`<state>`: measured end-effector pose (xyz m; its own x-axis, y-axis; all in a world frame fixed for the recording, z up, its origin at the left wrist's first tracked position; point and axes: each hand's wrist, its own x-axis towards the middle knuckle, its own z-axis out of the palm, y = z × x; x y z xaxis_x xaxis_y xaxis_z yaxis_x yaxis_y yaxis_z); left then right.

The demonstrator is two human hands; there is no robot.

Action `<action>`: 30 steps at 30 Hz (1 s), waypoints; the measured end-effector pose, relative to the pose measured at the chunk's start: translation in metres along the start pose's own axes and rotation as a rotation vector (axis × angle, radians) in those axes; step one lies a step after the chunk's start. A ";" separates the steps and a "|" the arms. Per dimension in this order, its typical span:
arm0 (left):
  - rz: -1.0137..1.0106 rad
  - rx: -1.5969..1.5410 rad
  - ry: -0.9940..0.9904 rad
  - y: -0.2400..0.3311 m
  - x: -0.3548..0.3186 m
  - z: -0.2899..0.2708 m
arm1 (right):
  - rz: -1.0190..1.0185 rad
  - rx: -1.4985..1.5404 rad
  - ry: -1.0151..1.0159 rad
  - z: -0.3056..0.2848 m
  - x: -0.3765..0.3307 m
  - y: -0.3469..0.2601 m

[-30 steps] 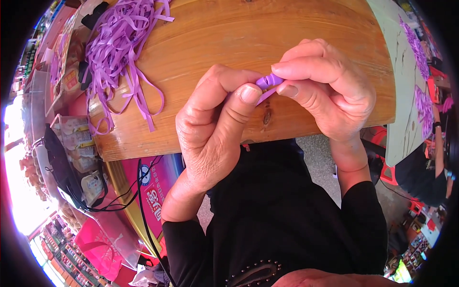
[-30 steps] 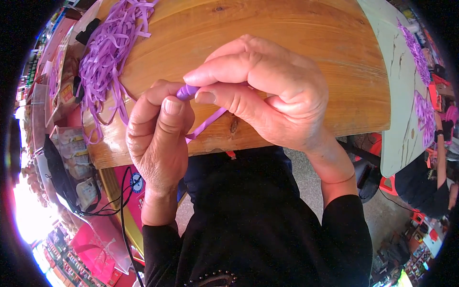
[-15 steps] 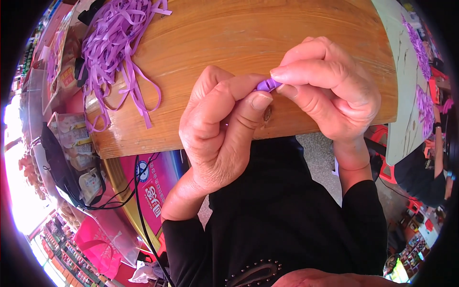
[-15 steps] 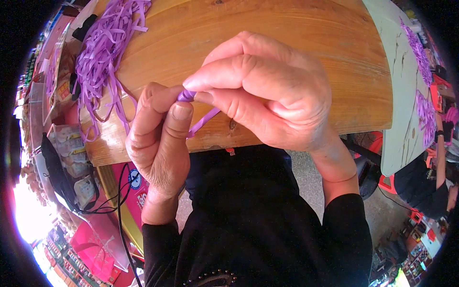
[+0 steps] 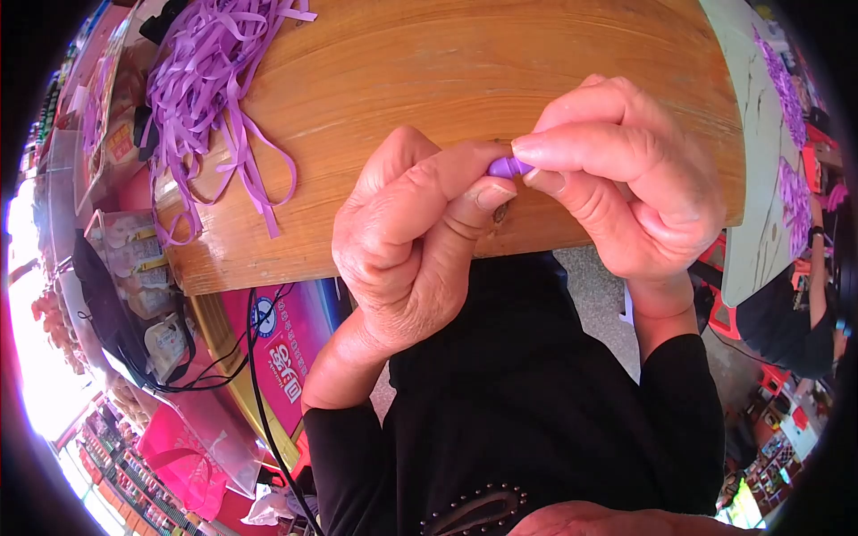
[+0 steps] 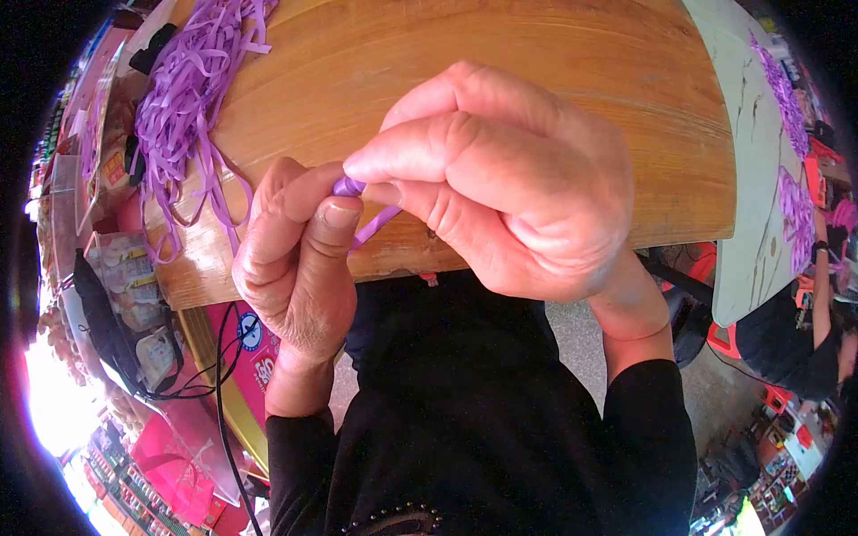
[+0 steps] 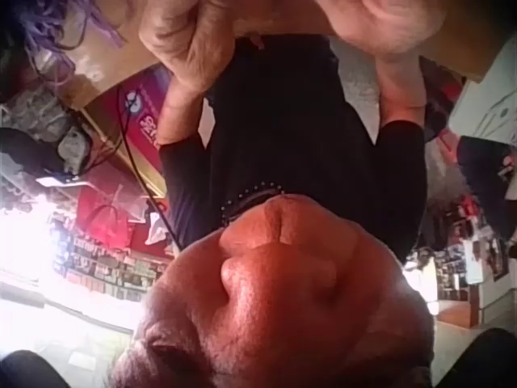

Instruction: The person assembles purple lanyards by threading a ribbon through a plastic breakaway clasp, tying a knot at the end, and pulling it into the clasp. They repeat the process for the other side of the clasp before setting the finished lanyard aside on the wooden table.

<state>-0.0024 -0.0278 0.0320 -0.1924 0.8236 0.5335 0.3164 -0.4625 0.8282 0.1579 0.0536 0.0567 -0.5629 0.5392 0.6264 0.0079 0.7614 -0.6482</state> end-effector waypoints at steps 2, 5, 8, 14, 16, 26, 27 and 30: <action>0.037 0.092 -0.015 0.001 0.001 -0.001 | -0.020 -0.045 -0.005 0.000 -0.001 -0.002; 0.110 0.257 -0.053 0.002 0.001 -0.004 | -0.031 -0.046 -0.028 -0.002 -0.001 -0.002; 0.189 0.314 -0.070 0.002 0.003 -0.004 | -0.031 -0.038 -0.077 -0.008 -0.001 -0.002; 0.296 0.289 -0.048 -0.005 0.006 0.002 | 0.059 0.083 -0.104 -0.012 -0.003 0.000; 0.304 0.281 -0.060 -0.007 0.008 0.003 | 0.126 0.226 -0.088 -0.009 -0.004 0.002; -0.102 -0.039 -0.022 -0.006 0.007 0.009 | -0.046 -0.066 -0.113 -0.016 0.007 -0.001; -0.036 -0.028 -0.027 -0.009 0.009 0.007 | -0.060 -0.083 -0.112 -0.015 0.008 -0.002; 0.034 -0.006 -0.049 -0.011 0.010 0.003 | -0.110 -0.115 -0.096 -0.014 0.007 -0.003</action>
<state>-0.0049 -0.0134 0.0282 -0.1356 0.8226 0.5522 0.3164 -0.4922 0.8109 0.1653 0.0603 0.0694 -0.6415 0.4183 0.6431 0.0336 0.8528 -0.5211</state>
